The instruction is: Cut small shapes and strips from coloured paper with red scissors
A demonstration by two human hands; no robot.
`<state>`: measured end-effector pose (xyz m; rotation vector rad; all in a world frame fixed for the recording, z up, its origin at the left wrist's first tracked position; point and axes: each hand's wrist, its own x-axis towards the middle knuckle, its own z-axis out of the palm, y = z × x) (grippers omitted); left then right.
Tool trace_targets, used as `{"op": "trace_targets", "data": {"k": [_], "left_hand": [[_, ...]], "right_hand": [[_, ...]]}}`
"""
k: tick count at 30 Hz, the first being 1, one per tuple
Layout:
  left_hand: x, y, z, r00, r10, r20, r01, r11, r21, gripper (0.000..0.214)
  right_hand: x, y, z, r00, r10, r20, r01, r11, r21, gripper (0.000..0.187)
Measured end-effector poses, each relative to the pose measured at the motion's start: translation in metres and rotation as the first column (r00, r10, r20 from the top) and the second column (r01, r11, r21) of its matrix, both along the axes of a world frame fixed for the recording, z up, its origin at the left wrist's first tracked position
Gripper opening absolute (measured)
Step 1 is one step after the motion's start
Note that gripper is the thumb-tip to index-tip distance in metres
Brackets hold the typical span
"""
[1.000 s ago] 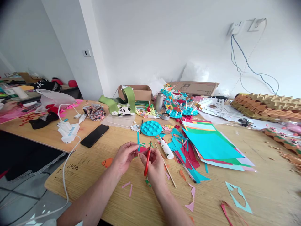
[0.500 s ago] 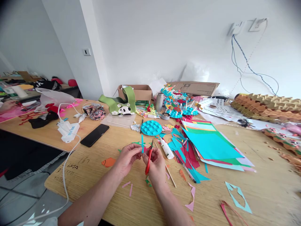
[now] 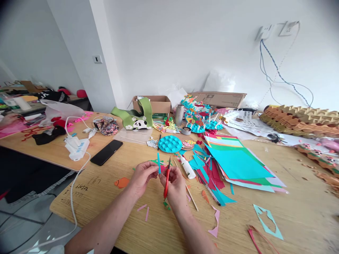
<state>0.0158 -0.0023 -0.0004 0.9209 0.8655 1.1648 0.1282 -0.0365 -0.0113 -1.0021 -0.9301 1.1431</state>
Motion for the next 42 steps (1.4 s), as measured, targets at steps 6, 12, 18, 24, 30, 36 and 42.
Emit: {"op": "trace_targets", "data": {"k": [6, 12, 18, 24, 30, 36, 42], "left_hand": [[-0.001, 0.002, -0.001, 0.998, 0.064, 0.004, -0.064, 0.998, -0.001, 0.013], [-0.007, 0.005, 0.004, 0.989, 0.125, 0.080, -0.125, 0.992, 0.001, 0.016], [-0.009, 0.005, 0.006, 0.986, 0.126, 0.113, -0.124, 0.992, -0.021, 0.018], [-0.008, 0.006, 0.004, 0.984, 0.145, 0.104, -0.146, 0.989, -0.001, 0.020], [-0.007, 0.006, 0.002, 0.980, 0.188, 0.057, -0.191, 0.981, 0.043, 0.019], [-0.006, 0.005, 0.003, 0.977, 0.213, 0.026, -0.214, 0.974, 0.069, 0.019], [-0.005, 0.005, 0.004, 0.976, 0.215, 0.018, -0.216, 0.974, 0.063, 0.019]], "right_hand": [[0.001, -0.002, 0.006, 0.994, 0.028, 0.101, -0.027, 1.000, -0.011, 0.042], [-0.002, -0.005, 0.007, 0.968, 0.174, 0.178, -0.163, 0.984, -0.078, 0.042], [-0.007, -0.010, 0.006, 0.901, 0.337, 0.272, -0.305, 0.940, -0.155, 0.042], [-0.008, -0.011, 0.006, 0.866, 0.375, 0.329, -0.331, 0.925, -0.185, 0.043], [-0.008, -0.012, 0.004, 0.856, 0.375, 0.355, -0.329, 0.926, -0.186, 0.042], [-0.009, -0.012, 0.004, 0.860, 0.372, 0.350, -0.325, 0.927, -0.187, 0.042], [-0.010, -0.013, 0.004, 0.868, 0.345, 0.357, -0.298, 0.937, -0.180, 0.041]]}}
